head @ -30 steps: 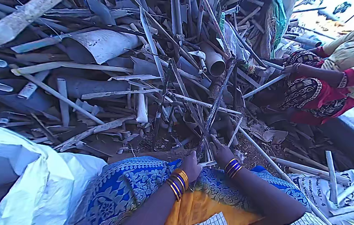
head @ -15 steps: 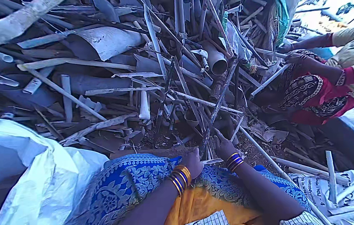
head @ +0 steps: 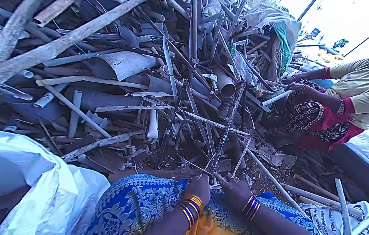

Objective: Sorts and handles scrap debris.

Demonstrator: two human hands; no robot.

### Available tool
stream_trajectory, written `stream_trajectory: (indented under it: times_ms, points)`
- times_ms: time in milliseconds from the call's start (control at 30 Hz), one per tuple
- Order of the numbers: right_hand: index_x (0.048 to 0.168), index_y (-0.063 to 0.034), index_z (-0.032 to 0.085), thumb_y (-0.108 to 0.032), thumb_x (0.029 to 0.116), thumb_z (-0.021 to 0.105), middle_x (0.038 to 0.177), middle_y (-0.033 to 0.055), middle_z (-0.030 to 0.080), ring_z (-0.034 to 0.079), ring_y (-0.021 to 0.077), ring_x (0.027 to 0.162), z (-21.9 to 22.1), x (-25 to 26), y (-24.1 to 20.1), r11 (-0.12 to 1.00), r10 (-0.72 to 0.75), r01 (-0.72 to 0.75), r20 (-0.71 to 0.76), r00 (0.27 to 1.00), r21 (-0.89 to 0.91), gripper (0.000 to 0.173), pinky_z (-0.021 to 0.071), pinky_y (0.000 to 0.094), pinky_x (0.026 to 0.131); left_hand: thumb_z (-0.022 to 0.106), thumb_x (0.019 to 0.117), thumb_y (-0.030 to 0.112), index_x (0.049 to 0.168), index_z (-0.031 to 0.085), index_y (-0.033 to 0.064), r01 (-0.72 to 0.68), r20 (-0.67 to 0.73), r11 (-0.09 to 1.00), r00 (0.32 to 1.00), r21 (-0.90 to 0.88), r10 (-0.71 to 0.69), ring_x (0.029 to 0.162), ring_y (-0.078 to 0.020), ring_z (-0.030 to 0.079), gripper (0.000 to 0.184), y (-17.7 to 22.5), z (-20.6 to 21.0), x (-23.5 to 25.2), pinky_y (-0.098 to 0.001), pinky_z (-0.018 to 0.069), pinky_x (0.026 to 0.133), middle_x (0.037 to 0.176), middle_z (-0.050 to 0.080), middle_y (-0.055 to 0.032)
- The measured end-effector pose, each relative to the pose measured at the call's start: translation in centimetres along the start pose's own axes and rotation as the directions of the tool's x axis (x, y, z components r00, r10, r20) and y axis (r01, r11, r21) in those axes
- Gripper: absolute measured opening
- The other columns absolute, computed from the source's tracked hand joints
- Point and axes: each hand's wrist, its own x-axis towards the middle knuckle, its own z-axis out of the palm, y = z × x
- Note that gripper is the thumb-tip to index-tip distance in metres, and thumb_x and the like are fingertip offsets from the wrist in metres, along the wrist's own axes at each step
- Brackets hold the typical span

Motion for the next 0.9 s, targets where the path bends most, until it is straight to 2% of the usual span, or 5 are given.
stream_trajectory:
  times_ms: [200, 400, 567, 733, 900]
  points:
    - [0.165, -0.0358, 0.020, -0.007, 0.1052, 0.039, 0.122, 0.0277, 0.066, 0.067, 0.0466, 0.108, -2.2, 3.4, 4.8, 0.966, 0.256, -0.257, -0.024, 0.966, -0.039, 0.069, 0.0536, 0.0585, 0.088, 0.038, 0.1075, 0.006, 0.159, 0.027, 0.0079, 0.016, 0.014, 0.996, 1.000, 0.085, -0.018, 0.119, -0.0404, 0.065, 0.053, 1.4, 1.0, -0.2, -0.0557, 0.0534, 0.095, 0.129, 0.065, -0.0228]
    - [0.165, -0.0349, 0.022, -0.003, 0.1024, 0.045, 0.129, 0.0317, 0.059, 0.066, 0.0480, 0.102, -0.9, 1.8, 1.7, 0.992, 0.043, -0.033, 0.083, 0.996, -0.121, 0.074, 0.0539, 0.0581, 0.083, 0.035, 0.1095, 0.008, 0.157, 0.029, 0.0064, 0.031, 0.013, 0.997, 0.999, 0.076, -0.032, 0.118, -0.0421, 0.065, 0.048, 1.5, 1.3, 0.2, -0.0561, 0.0535, 0.094, 0.130, 0.064, -0.0237]
    - [0.166, -0.0333, 0.018, -0.003, 0.1030, 0.040, 0.135, 0.0298, 0.059, 0.066, 0.0480, 0.110, -2.0, 5.3, 4.9, 0.947, 0.321, -0.322, -0.066, 0.945, -0.001, 0.073, 0.0537, 0.0582, 0.087, 0.035, 0.1095, 0.009, 0.158, 0.028, 0.0060, 0.025, 0.014, 0.997, 1.000, 0.073, -0.026, 0.118, -0.0414, 0.065, 0.049, 1.6, 1.2, 0.1, -0.0559, 0.0533, 0.094, 0.129, 0.064, -0.0236]
    - [0.166, -0.0306, 0.020, -0.004, 0.1005, 0.048, 0.127, 0.0324, 0.058, 0.066, 0.0491, 0.103, -0.7, 2.9, 3.0, 0.994, 0.043, -0.037, 0.059, 0.997, -0.099, 0.076, 0.0529, 0.0586, 0.083, 0.034, 0.1098, 0.009, 0.159, 0.028, 0.0068, 0.032, 0.033, 0.996, 0.999, 0.082, -0.035, 0.118, -0.0417, 0.065, 0.049, 1.6, 1.1, 0.3, -0.0564, 0.0530, 0.094, 0.130, 0.064, -0.0235]
    - [0.165, -0.0290, 0.024, -0.010, 0.1065, 0.038, 0.131, 0.0298, 0.061, 0.066, 0.0481, 0.110, -0.9, 5.3, 6.2, 0.963, 0.271, -0.270, -0.065, 0.960, 0.025, 0.063, 0.0523, 0.0591, 0.090, 0.033, 0.1106, 0.012, 0.159, 0.025, 0.0065, 0.054, 0.052, 0.996, 0.997, 0.076, -0.058, 0.120, -0.0388, 0.065, 0.049, 1.5, 0.8, 0.1, -0.0541, 0.0526, 0.096, 0.131, 0.064, -0.0222]
